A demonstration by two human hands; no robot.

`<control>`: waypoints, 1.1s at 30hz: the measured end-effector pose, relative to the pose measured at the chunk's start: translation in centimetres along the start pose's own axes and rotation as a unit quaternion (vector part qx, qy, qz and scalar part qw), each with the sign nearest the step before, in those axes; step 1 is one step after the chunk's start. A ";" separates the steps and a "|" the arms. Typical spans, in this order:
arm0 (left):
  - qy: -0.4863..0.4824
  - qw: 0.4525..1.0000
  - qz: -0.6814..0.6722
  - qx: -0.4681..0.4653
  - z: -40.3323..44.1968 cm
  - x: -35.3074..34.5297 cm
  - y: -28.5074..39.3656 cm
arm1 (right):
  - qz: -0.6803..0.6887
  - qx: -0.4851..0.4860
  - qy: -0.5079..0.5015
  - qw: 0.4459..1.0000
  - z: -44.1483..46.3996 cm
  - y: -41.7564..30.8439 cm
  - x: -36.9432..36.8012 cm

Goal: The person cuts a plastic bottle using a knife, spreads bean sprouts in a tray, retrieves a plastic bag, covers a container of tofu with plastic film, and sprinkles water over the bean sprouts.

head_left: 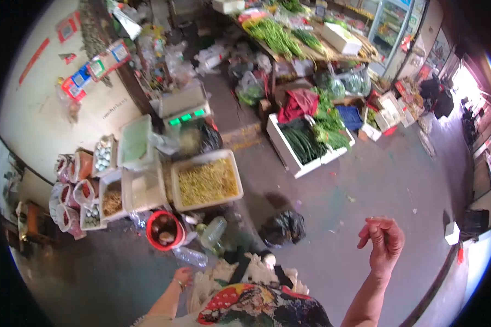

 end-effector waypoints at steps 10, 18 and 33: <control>-0.086 0.986 -0.034 -0.138 -1.9 -6.9 3.6 | 0.109 0.416 -0.309 0.848 -3.3 -14.7 -9.6; -0.034 0.996 -0.016 -0.082 -2.4 -4.1 1.6 | 0.245 0.476 -0.283 0.796 0.8 -13.3 -11.5; -0.086 0.984 -0.124 -0.093 3.5 -4.0 15.4 | 0.297 0.439 -0.285 0.799 9.3 -11.3 -26.0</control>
Point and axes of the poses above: each hand's wrist, its own z-axis towards the middle knuckle, its own x-axis out of the back of the hand, y = z × x, the point moved 10 cm from there along z, towards the middle knuckle, and after that the axes turned 1 degree about y, right-handed, at the moved point
